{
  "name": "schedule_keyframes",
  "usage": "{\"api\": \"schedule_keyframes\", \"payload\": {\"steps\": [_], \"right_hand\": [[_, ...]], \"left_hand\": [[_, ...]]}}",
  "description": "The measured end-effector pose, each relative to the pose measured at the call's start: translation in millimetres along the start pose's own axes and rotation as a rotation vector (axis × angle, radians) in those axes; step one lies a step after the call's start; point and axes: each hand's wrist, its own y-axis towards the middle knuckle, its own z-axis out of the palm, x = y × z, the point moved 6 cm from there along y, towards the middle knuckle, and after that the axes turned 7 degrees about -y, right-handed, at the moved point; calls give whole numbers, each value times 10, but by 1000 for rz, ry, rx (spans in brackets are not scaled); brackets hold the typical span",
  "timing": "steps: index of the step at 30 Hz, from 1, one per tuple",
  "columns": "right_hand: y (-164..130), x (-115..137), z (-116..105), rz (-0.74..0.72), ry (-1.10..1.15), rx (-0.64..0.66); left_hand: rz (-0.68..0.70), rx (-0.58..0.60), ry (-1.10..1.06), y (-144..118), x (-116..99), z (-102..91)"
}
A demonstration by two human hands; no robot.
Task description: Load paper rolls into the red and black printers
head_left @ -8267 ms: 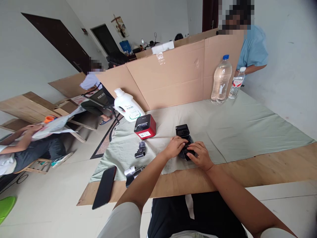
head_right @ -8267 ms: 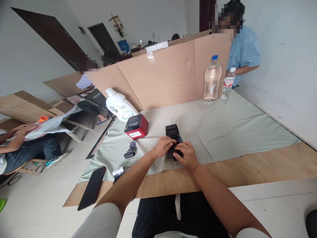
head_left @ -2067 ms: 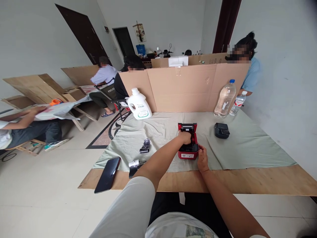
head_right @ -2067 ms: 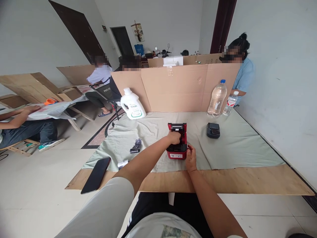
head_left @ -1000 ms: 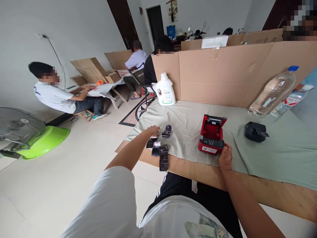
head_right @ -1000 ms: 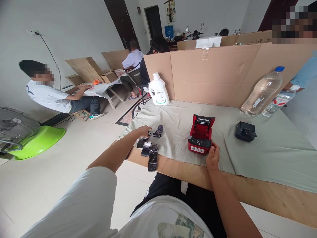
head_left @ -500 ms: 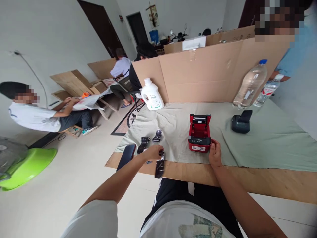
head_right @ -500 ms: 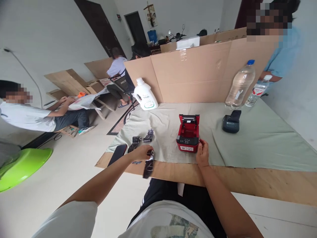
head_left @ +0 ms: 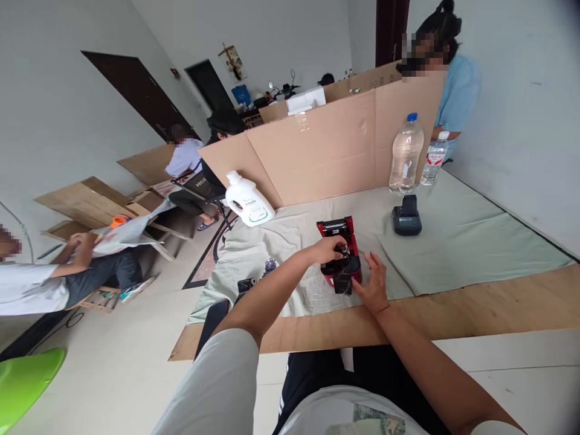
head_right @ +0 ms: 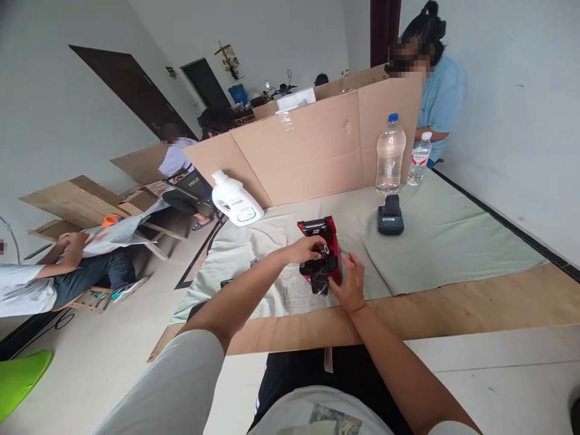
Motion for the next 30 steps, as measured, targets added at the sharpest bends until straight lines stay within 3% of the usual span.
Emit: {"api": "schedule_keyframes", "payload": {"steps": [4,7,18,24,27,30], "right_hand": [[-6,235,-20,-188,-71,68],[-23,286,-7,-206,-89,107],[13,359,-25,-225,-73,58],[221,506,51,-268,-171,193],[328,509,62,-321,-177,249],[360,454,8,-339,-171,239]], "left_hand": [[-161,5,407,235,113,107],[-222,8,514,293,173,150],[-202,-69,521,384,232,178],[-192,-63,469,350,178,161],[-125,-61,430,267,125,113],[19,-134,316,89,35,6]]}}
